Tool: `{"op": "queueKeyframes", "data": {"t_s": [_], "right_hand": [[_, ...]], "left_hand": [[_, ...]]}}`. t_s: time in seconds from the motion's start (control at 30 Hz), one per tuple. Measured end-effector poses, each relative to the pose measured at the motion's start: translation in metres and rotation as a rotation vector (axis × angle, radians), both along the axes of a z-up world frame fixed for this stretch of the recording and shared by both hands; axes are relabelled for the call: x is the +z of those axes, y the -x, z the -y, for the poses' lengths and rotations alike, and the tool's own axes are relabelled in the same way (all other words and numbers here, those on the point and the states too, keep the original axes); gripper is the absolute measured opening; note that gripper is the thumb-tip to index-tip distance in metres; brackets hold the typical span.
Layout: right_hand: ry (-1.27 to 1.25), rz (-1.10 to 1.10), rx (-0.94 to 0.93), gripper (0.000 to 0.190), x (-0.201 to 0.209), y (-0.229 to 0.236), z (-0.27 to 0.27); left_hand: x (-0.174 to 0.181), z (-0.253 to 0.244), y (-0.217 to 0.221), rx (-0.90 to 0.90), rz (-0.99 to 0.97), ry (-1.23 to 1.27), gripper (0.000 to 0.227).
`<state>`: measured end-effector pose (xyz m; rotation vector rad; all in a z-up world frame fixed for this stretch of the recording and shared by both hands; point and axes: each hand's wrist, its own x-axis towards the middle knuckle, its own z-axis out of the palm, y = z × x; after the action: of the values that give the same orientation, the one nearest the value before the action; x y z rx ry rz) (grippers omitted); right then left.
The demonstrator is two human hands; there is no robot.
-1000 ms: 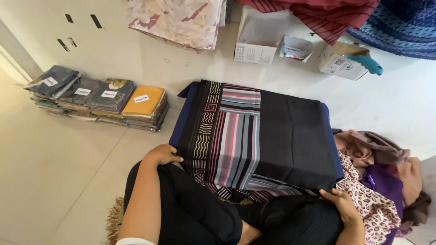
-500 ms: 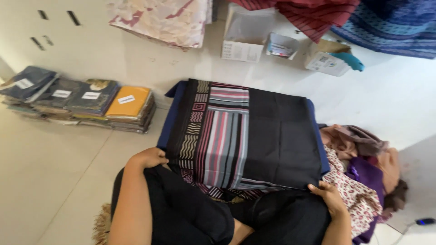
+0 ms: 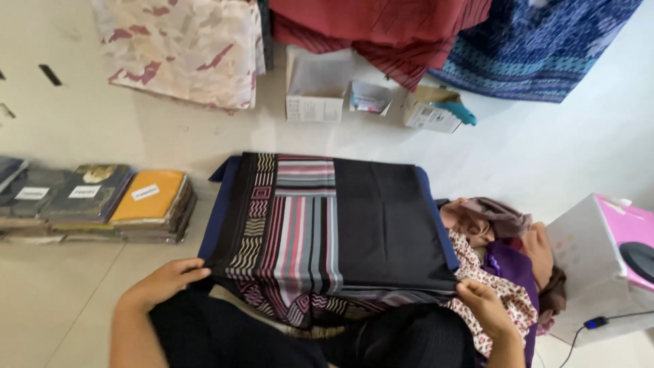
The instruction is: The person is unfolding a patterned fabric, smoothing it out on a blue mat, using a lint roller to remove debris, and then folding it neatly.
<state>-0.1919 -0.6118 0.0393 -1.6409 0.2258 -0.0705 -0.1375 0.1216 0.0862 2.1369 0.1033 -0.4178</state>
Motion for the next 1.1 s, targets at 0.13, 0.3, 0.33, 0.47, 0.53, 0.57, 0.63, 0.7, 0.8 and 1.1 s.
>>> {"op": "queueKeyframes", "data": {"t_s": [0.13, 0.3, 0.33, 0.47, 0.53, 0.57, 0.63, 0.7, 0.8, 1.1], "right_hand": [[0.106, 0.191, -0.120, 0.012, 0.078, -0.019, -0.011], [0.061, 0.275, -0.344, 0.019, 0.173, -0.099, -0.051], [0.025, 0.286, -0.375, 0.017, 0.185, -0.118, -0.054], [0.254, 0.393, -0.508, 0.014, 0.170, -0.196, -0.063], [0.534, 0.434, -0.516, 0.019, 0.134, -0.244, -0.045], [0.533, 0.433, -0.519, 0.019, 0.119, -0.254, -0.046], [0.787, 0.282, -0.573, 0.024, 0.095, -0.279, -0.047], [0.879, 0.240, -0.545, 0.026, 0.072, -0.294, -0.052], [1.002, 0.139, -0.506, 0.031, 0.045, -0.309, -0.059], [1.367, -0.072, -0.455, 0.041, 0.007, -0.322, -0.062]], "left_hand": [[0.072, 0.021, -0.004, 0.294, 0.025, 0.356, 0.069], [0.095, 0.037, -0.104, 0.256, 0.301, 0.658, 0.022], [0.101, 0.040, -0.128, 0.309, 0.328, 0.686, 0.023], [0.051, 0.039, -0.233, 0.480, 0.497, 0.052, 0.036], [0.017, 0.041, -0.275, 0.491, 0.626, -0.174, 0.034], [0.023, 0.052, -0.265, 0.488, 0.626, -0.175, 0.034], [0.034, 0.076, -0.249, 0.445, 0.720, -0.406, 0.033], [0.015, 0.083, -0.255, 0.406, 0.779, -0.529, 0.032], [-0.001, 0.091, -0.262, 0.355, 0.804, -0.675, 0.033], [-0.028, 0.102, -0.270, 0.308, 0.790, -0.895, 0.034]]}}
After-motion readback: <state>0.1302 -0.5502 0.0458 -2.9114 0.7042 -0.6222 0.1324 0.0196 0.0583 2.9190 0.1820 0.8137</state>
